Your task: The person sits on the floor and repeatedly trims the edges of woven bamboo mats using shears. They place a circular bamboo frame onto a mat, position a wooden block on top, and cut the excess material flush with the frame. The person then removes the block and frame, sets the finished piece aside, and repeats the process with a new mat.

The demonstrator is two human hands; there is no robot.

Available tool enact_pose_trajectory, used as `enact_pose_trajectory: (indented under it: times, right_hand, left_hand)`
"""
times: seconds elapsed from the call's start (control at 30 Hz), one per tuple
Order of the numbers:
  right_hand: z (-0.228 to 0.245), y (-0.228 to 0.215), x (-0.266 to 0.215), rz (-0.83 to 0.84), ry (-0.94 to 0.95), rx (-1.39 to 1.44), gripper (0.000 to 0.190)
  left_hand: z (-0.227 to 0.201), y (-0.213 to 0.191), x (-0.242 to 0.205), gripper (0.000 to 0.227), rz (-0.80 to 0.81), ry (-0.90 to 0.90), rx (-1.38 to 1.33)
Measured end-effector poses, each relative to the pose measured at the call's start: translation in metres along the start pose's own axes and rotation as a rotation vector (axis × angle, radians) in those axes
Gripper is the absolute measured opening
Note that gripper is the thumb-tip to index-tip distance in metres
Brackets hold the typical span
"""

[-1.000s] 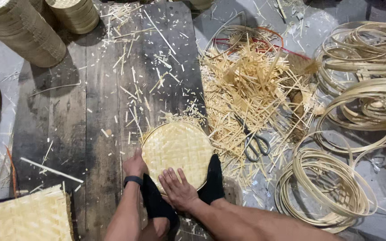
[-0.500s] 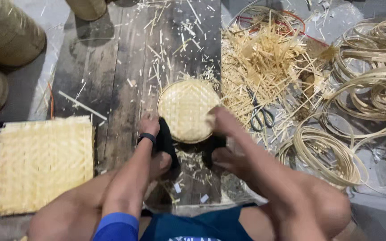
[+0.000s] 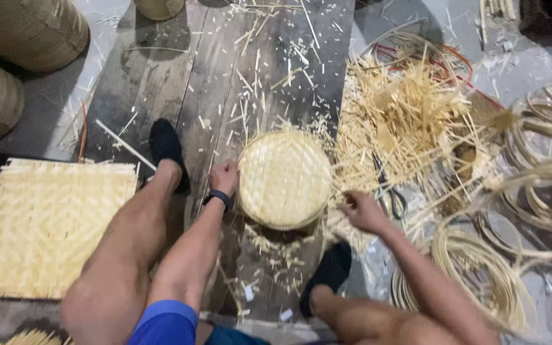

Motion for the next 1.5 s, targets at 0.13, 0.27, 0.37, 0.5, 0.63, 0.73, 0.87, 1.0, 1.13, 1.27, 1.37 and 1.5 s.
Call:
enact_pose_trajectory:
  times: [0.13, 0.27, 0.37, 0.5, 0.63, 0.73, 0.87, 1.0, 1.13, 1.27, 1.37, 1.5]
  right_hand:
    - [-0.047, 0.075, 0.042, -0.072, 0.258, 0.234, 0.048]
    - [-0.069, 0.094, 0.049, -0.077, 0.36, 0.439, 0.038]
    - [-0.068, 0.096, 0.051, -0.08, 0.329, 0.5, 0.033]
    - [-0.05, 0.088, 0.041, -0.116, 0.423, 0.581, 0.03]
    - [-0.01, 0.035, 0.027, -0.259, 0.261, 0.549, 0.037]
    - [0.021, -0.004, -0.01, -0.402, 0.004, 0.852, 0.046]
    - [-0.009, 0.012, -0.004, -0.341, 0.362, 1.507, 0.044]
    - [-0.055, 0.071, 0.021, -0.329, 0.3, 1.393, 0.041]
    - [-0.089, 0.1, 0.003, -0.365, 0.427, 1.257, 0.042]
    - [-0.052, 0.062, 0.011, -0.633, 0.139, 0.256, 0.041]
    - [0.004, 0.045, 0.043, -0.481, -0.214, -0.025, 0.057]
    - [0.053, 0.051, 0.092, -0.237, -0.473, -0.188, 0.067]
  left_hand:
    - [-0.021, 0.037, 0.035, 0.037, 0.034, -0.14, -0.095]
    - [-0.03, 0.036, 0.04, 0.044, -0.023, -0.257, -0.147]
    - [-0.037, 0.026, 0.035, 0.046, 0.038, -0.394, -0.201]
    - [-0.052, 0.009, 0.029, 0.044, 0.052, -0.432, -0.169]
    - [-0.08, -0.008, -0.004, 0.031, -0.051, -0.281, -0.716]
    - [-0.088, -0.044, -0.022, 0.015, -0.077, 0.123, -0.881]
    - [-0.072, -0.048, -0.016, 0.025, 0.102, 0.072, -0.746]
    - [-0.04, 0.01, -0.033, 0.046, 0.393, -0.237, -0.757]
    - [-0.024, 0.016, -0.049, 0.06, 0.392, -0.279, -0.367]
    - [-0.059, 0.003, -0.065, 0.063, 0.12, -0.047, 0.276]
    - [-0.079, 0.024, -0.102, 0.064, 0.199, 0.029, 0.355]
    - [-0.096, 0.047, -0.134, 0.098, 0.146, 0.178, 0.459]
Point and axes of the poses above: each hand's wrist, its own x-axis towards the middle knuckle, its own y-axis out of the palm, z = x × y, the point moved 5 cm from there along x, towards the middle knuckle, and after that the axes turned 4 degrees about x, right-handed, at the moved point
